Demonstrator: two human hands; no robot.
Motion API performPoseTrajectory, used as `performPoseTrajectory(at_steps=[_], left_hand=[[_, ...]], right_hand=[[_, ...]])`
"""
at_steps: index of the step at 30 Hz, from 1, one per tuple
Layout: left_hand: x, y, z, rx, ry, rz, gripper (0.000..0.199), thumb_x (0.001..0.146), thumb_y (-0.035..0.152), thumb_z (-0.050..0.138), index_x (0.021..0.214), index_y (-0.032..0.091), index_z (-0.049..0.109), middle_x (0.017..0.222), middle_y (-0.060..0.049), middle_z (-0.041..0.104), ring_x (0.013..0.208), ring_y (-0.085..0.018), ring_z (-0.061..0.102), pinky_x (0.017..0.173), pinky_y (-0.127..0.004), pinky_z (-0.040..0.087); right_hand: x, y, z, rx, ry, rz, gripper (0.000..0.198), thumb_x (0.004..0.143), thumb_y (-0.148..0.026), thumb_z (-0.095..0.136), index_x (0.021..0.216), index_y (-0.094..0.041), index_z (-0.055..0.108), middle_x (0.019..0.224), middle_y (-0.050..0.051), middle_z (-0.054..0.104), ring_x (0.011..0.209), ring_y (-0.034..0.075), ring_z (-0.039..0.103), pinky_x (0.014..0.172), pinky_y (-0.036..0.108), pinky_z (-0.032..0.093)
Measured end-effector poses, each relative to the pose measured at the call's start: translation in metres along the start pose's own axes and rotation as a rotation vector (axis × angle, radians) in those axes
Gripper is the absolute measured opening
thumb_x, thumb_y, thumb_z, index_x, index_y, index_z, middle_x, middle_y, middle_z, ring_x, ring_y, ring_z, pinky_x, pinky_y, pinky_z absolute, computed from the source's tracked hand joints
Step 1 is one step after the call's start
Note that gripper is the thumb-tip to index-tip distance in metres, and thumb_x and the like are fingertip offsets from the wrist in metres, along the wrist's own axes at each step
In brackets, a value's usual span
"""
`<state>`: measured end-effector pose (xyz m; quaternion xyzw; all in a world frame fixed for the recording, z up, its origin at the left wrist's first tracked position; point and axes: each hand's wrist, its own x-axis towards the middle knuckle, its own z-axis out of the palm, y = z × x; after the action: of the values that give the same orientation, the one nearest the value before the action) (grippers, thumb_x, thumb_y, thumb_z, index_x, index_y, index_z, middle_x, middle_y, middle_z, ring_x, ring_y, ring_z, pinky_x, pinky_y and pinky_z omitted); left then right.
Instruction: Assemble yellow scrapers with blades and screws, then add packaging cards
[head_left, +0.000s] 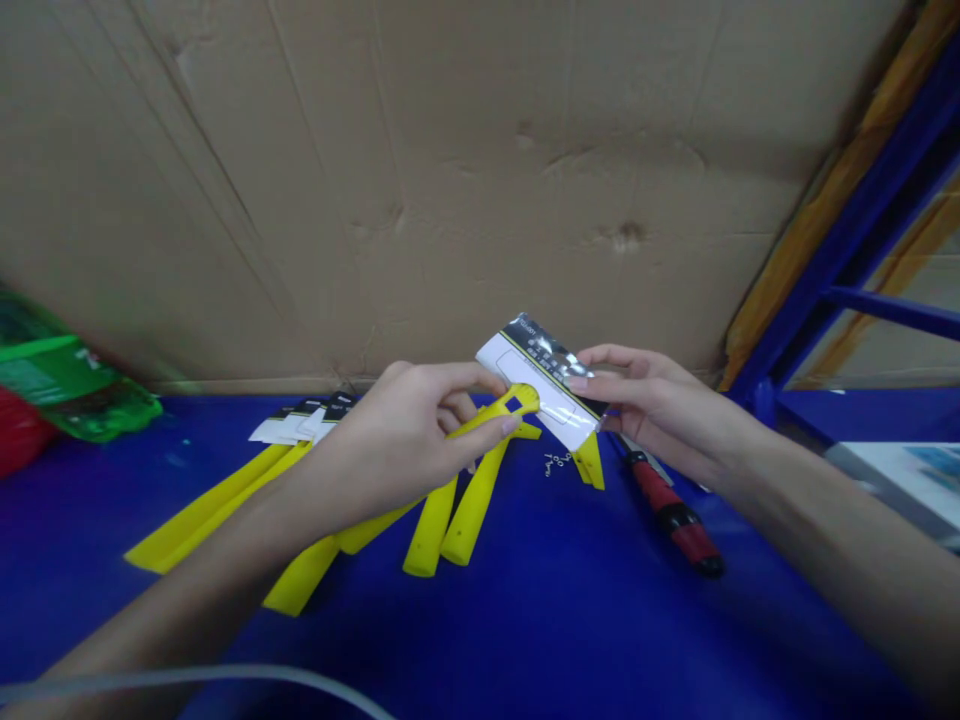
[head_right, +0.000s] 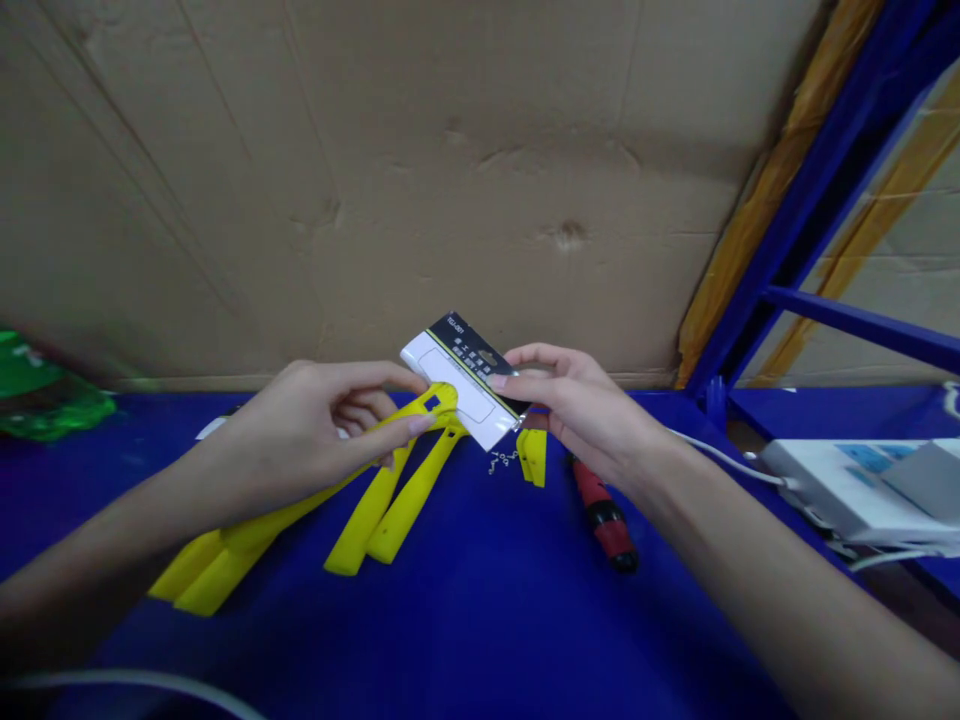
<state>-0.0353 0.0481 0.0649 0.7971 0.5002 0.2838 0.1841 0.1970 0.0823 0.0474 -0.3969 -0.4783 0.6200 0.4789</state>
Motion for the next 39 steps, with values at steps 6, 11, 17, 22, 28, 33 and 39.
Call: performPoseTrajectory(at_steps=[6, 11, 17, 22, 28, 33, 39], left_hand=[[-0.021, -0.020, -0.031, 0.071, -0.035, -0.004, 0.029, 0.091, 0.045, 0.070, 0.108, 0.022, 0.074, 0.063, 0.004, 0.073, 0.054, -0.013, 0.068, 0.049, -0.019, 0.050], [-0.038, -0.050, -0.056, 0.076, 0.063, -0.085, 0.034, 0.081, 0.046, 0.079, 0.100, 0.019, 0.077, 0.072, -0.002, 0.077, 0.058, -0.015, 0.069, 0.053, -0.021, 0.054], [-0.053, -0.085, -0.063, 0.059, 0.139, -0.215, 0.036, 0.077, 0.052, 0.079, 0.087, 0.018, 0.070, 0.061, -0.001, 0.070, 0.055, -0.016, 0.064, 0.048, -0.023, 0.045], [-0.057, -0.101, -0.046, 0.135, 0.159, -0.158, 0.035, 0.077, 0.040, 0.080, 0.089, 0.024, 0.051, 0.059, 0.006, 0.064, 0.054, -0.015, 0.064, 0.052, -0.024, 0.042], [-0.056, -0.106, -0.025, 0.333, 0.160, -0.133, 0.024, 0.078, 0.026, 0.070, 0.084, 0.024, 0.047, 0.064, 0.003, 0.061, 0.061, -0.019, 0.061, 0.059, -0.030, 0.041], [-0.053, -0.106, -0.025, 0.370, 0.176, -0.102, 0.016, 0.076, 0.018, 0.065, 0.080, 0.023, 0.051, 0.080, -0.003, 0.064, 0.076, -0.022, 0.061, 0.067, -0.034, 0.040], [-0.053, -0.100, -0.019, 0.312, 0.074, -0.057, 0.006, 0.081, 0.024, 0.068, 0.079, 0.022, 0.063, 0.070, 0.001, 0.062, 0.064, -0.017, 0.057, 0.061, -0.030, 0.040]], right_hand=[[0.013, 0.022, 0.039, -0.047, -0.009, -0.050, 0.023, 0.075, -0.014, 0.084, 0.089, -0.019, 0.068, 0.082, 0.001, 0.079, 0.066, 0.012, 0.070, 0.059, 0.023, 0.054], [0.029, 0.025, 0.084, -0.236, -0.045, -0.091, 0.012, 0.083, -0.011, 0.078, 0.087, -0.019, 0.069, 0.073, 0.000, 0.075, 0.065, 0.012, 0.068, 0.059, 0.023, 0.052], [0.066, 0.041, 0.123, -0.544, -0.130, -0.241, 0.013, 0.087, -0.009, 0.070, 0.095, -0.018, 0.068, 0.076, 0.002, 0.074, 0.067, 0.015, 0.068, 0.061, 0.026, 0.051], [0.090, 0.057, 0.134, -0.710, -0.251, -0.286, 0.023, 0.086, -0.005, 0.069, 0.105, -0.016, 0.071, 0.080, 0.003, 0.075, 0.073, 0.017, 0.070, 0.068, 0.029, 0.053], [0.095, 0.071, 0.132, -0.935, -0.261, -0.435, 0.024, 0.080, -0.004, 0.074, 0.098, -0.019, 0.075, 0.093, 0.005, 0.077, 0.094, 0.023, 0.070, 0.095, 0.041, 0.050], [0.091, 0.078, 0.130, -0.964, -0.285, -0.423, 0.021, 0.080, -0.003, 0.069, 0.095, -0.018, 0.071, 0.091, 0.006, 0.076, 0.074, 0.019, 0.072, 0.077, 0.035, 0.058], [0.075, 0.068, 0.117, -0.892, -0.328, -0.374, 0.019, 0.080, -0.002, 0.066, 0.088, -0.019, 0.068, 0.090, 0.005, 0.077, 0.079, 0.019, 0.076, 0.077, 0.032, 0.062]])
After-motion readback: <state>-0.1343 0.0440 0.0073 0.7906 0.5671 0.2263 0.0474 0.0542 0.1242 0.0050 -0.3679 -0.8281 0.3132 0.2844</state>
